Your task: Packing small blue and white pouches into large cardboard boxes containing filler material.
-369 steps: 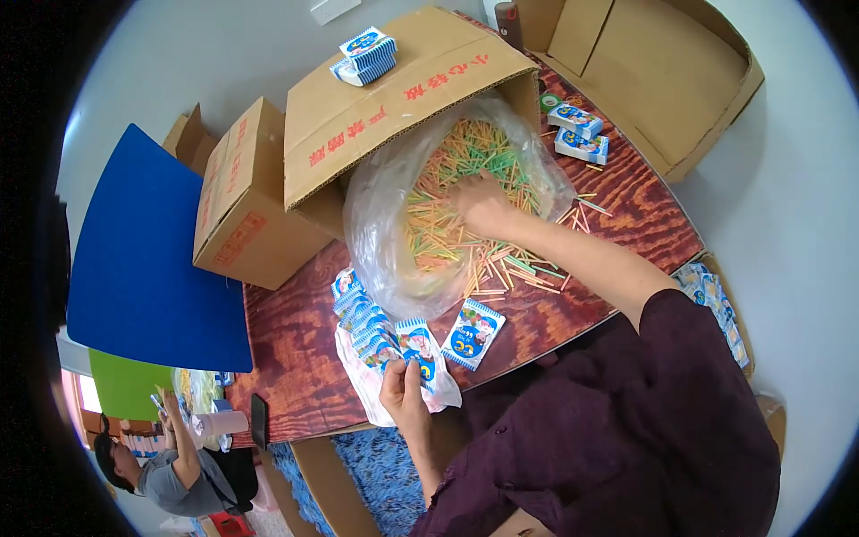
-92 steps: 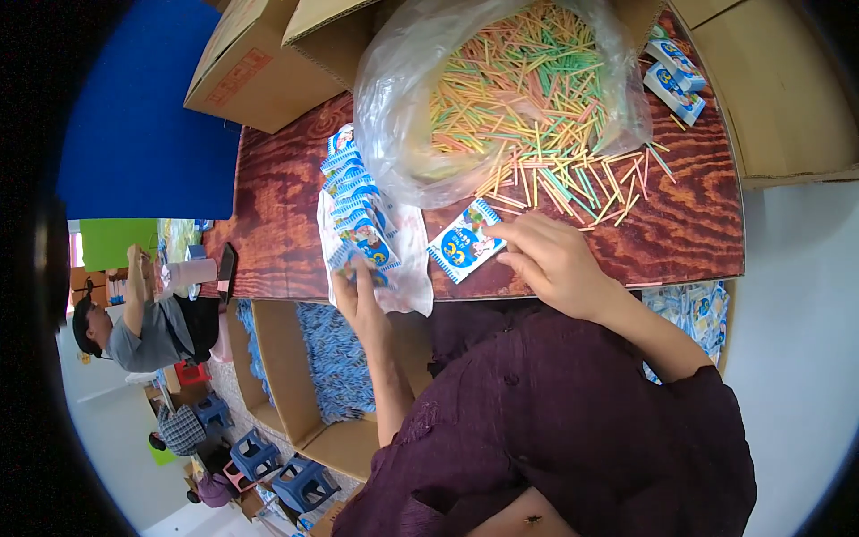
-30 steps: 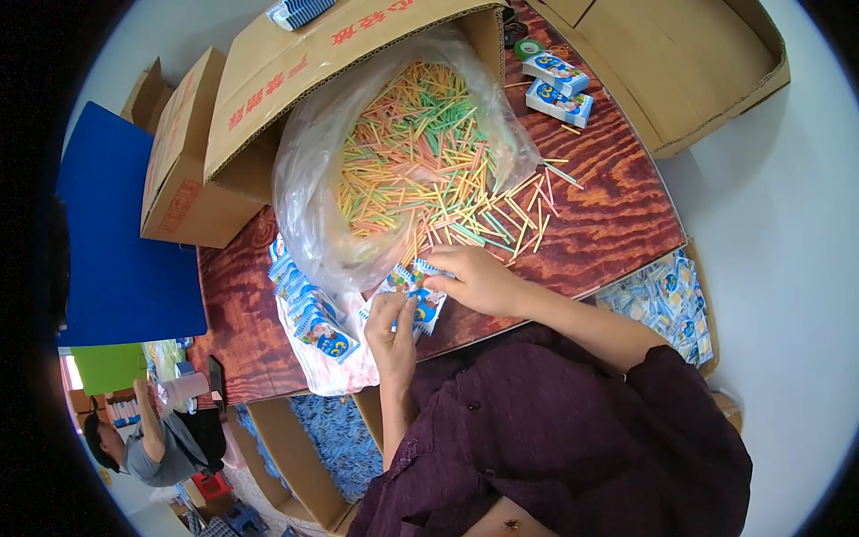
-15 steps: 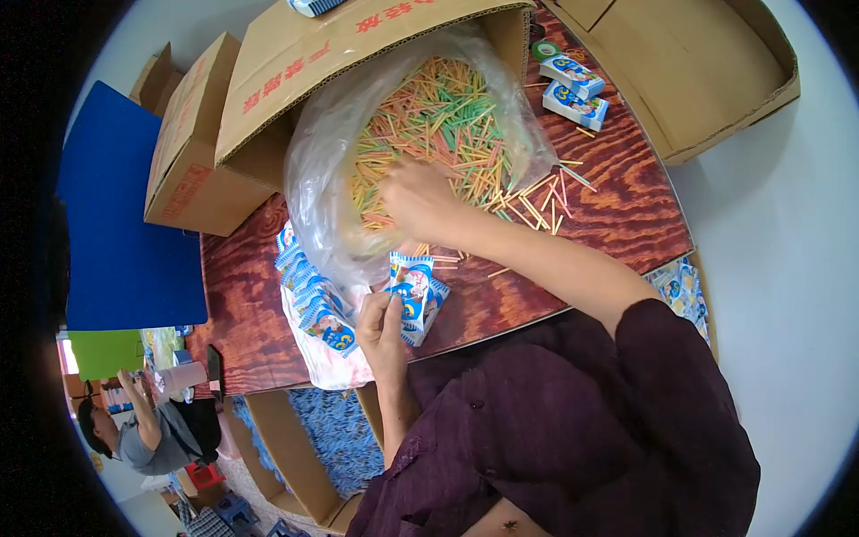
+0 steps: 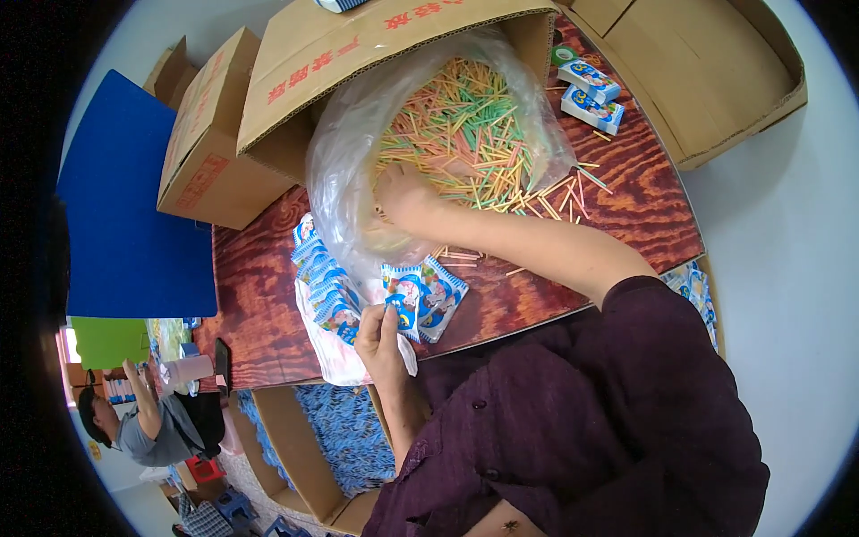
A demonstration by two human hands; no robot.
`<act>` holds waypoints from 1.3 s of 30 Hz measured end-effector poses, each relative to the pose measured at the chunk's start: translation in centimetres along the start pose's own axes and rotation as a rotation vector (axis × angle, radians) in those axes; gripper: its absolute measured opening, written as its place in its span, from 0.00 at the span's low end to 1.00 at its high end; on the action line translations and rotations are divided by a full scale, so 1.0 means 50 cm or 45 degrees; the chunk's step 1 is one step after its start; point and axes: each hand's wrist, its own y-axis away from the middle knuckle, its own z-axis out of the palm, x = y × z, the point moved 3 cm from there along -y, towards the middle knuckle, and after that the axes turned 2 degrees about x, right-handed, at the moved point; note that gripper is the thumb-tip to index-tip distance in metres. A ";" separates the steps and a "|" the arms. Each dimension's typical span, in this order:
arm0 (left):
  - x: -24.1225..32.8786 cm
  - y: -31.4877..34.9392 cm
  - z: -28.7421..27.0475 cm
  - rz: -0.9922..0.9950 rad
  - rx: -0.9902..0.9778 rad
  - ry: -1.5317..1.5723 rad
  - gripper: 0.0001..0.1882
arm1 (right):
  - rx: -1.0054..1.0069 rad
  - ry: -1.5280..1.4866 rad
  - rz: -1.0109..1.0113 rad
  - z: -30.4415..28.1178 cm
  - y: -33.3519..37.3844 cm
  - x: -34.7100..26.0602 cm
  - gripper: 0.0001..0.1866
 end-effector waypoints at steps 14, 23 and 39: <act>-0.010 -0.003 0.016 -0.085 -0.057 0.172 0.04 | -0.615 -2.063 0.854 0.018 0.029 0.289 0.16; 0.005 -0.014 0.052 -0.114 -0.153 0.141 0.04 | -0.248 -0.946 0.736 -0.020 0.140 0.351 0.12; 0.075 -0.105 0.263 -0.434 -0.437 0.819 0.09 | -0.691 -3.426 0.651 -0.035 0.300 0.066 0.11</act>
